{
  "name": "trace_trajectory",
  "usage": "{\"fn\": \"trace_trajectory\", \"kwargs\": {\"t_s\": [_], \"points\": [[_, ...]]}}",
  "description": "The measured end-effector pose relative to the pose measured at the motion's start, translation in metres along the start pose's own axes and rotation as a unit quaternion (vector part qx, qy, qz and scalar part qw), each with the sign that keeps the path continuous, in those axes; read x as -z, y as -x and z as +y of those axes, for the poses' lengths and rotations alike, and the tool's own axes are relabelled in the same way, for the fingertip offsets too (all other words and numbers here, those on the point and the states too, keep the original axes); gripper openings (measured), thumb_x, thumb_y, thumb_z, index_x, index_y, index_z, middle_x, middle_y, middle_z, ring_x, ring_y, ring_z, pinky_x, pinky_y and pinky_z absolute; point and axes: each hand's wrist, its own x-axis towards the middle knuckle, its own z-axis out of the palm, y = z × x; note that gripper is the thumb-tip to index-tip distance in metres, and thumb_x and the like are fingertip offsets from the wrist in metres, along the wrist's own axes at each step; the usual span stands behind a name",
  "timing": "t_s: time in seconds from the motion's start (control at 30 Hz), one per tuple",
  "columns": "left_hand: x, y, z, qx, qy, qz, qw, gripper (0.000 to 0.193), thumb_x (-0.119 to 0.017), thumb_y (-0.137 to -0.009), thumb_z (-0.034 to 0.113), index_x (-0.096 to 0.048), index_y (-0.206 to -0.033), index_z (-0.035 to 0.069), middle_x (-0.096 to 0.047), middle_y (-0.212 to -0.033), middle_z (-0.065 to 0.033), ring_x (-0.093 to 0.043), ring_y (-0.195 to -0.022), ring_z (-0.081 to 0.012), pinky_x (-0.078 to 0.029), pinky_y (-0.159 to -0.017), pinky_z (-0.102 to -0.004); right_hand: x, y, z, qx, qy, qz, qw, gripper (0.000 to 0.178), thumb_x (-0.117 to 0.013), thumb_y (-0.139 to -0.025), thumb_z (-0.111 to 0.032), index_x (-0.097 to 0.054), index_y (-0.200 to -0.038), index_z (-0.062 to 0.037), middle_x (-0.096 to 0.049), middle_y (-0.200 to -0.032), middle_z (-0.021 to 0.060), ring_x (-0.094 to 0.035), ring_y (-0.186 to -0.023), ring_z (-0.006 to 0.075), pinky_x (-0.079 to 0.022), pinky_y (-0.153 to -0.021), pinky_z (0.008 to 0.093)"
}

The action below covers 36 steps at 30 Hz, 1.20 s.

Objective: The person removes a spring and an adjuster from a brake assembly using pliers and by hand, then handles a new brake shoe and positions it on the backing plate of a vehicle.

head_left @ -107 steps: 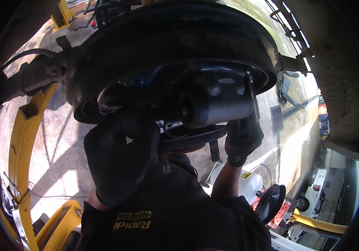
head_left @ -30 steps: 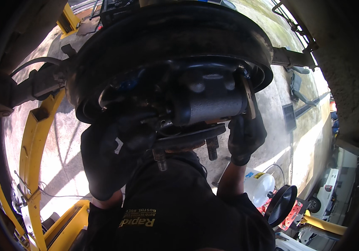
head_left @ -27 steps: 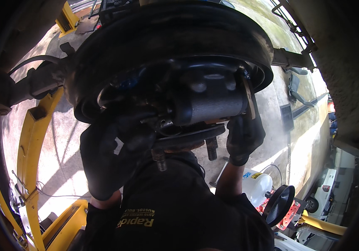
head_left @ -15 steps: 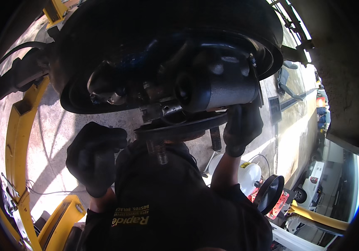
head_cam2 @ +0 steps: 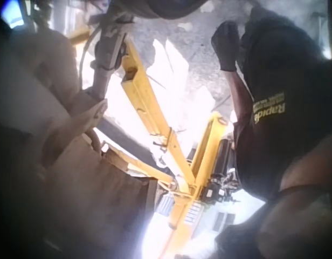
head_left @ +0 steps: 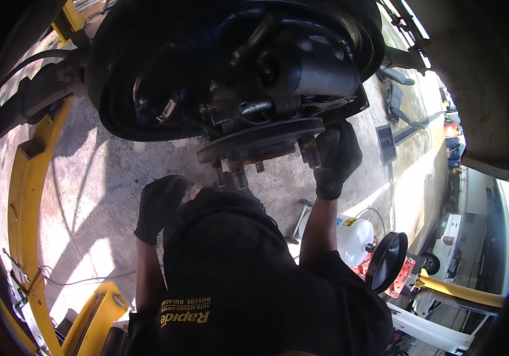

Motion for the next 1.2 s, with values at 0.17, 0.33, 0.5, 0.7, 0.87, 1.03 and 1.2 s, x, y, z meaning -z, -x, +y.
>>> {"fn": "trace_trajectory", "kwargs": {"t_s": [0.17,0.33,0.5,0.7,0.87,1.03,1.2], "points": [[-0.109,0.101,-0.237,0.063,-0.211,-0.064,0.973,0.018,-0.057,-0.096,0.018,-0.067,-0.084,0.010,-0.068,-0.093,-0.0136,-0.070,-0.087,-0.0336,-0.057,-0.076,-0.0468,-0.024,0.061,0.060,-0.017,0.099,0.024,0.995,0.014,-0.060,-0.097,-0.001,-0.072,-0.105,-0.0002,-0.072,-0.090,0.0118,-0.067,-0.068,0.0213,-0.055,-0.064,0.0319],[-0.161,0.277,-0.358,0.424,-0.159,-0.129,0.882,0.037,-0.060,-0.095,0.038,-0.079,-0.087,0.007,-0.075,-0.093,-0.0235,-0.074,-0.091,-0.0388,-0.059,-0.080,-0.0514,-0.043,0.211,0.164,-0.168,0.093,-0.140,0.971,0.017,-0.064,-0.100,-0.017,-0.074,-0.102,-0.0028,-0.075,-0.099,0.0185,-0.073,-0.086,0.0372,-0.059,-0.078,0.0447],[-0.170,0.332,-0.302,0.441,-0.126,-0.135,0.878,0.035,-0.060,-0.094,0.036,-0.078,-0.087,0.007,-0.075,-0.094,-0.0233,-0.074,-0.090,-0.0388,-0.058,-0.079,-0.0517,-0.023,0.432,0.232,-0.341,0.116,-0.465,0.809,0.033,-0.063,-0.092,-0.035,-0.078,-0.093,-0.0061,-0.074,-0.096,0.0210,-0.071,-0.092,0.0408,-0.056,-0.085,0.0489],[-0.181,0.304,-0.271,0.305,-0.207,-0.149,0.918,0.033,-0.059,-0.094,0.034,-0.077,-0.088,0.007,-0.074,-0.094,-0.0231,-0.074,-0.090,-0.0389,-0.058,-0.079,-0.0522,0.068,0.572,0.226,-0.292,0.117,-0.618,0.720,0.046,-0.058,-0.090,-0.048,-0.080,-0.092,-0.0080,-0.073,-0.097,0.0244,-0.072,-0.095,0.0411,-0.057,-0.078,0.0505],[-0.197,0.219,-0.275,0.170,-0.266,-0.211,0.925,0.034,-0.055,-0.093,0.033,-0.073,-0.091,0.005,-0.073,-0.098,-0.0214,-0.070,-0.092,-0.0410,-0.055,-0.083,-0.0539,0.121,0.598,0.231,-0.273,0.059,-0.537,0.796,0.042,-0.061,-0.091,-0.043,-0.079,-0.095,-0.0063,-0.075,-0.092,0.0231,-0.074,-0.085,0.0391,-0.058,-0.069,0.0490],[-0.204,0.160,-0.169,0.282,-0.086,-0.094,0.951,0.036,-0.054,-0.098,0.037,-0.074,-0.101,0.007,-0.073,-0.104,-0.0199,-0.069,-0.100,-0.0400,-0.053,-0.086,-0.0506,0.144,0.529,0.224,-0.556,-0.064,-0.407,0.722,0.028,-0.064,-0.090,-0.028,-0.076,-0.099,-0.0030,-0.073,-0.080,0.0168,-0.069,-0.062,0.0282,-0.054,-0.051,0.0420],[-0.232,0.167,-0.122,0.167,-0.089,-0.064,0.980,0.037,-0.052,-0.102,0.037,-0.073,-0.111,0.008,-0.073,-0.113,-0.0181,-0.068,-0.108,-0.0380,-0.053,-0.091,-0.0486,0.168,0.559,0.238,-0.686,-0.113,-0.322,0.643,0.021,-0.062,-0.087,-0.017,-0.073,-0.094,-0.0006,-0.068,-0.074,0.0125,-0.062,-0.053,0.0215,-0.049,-0.045,0.0371]]}}
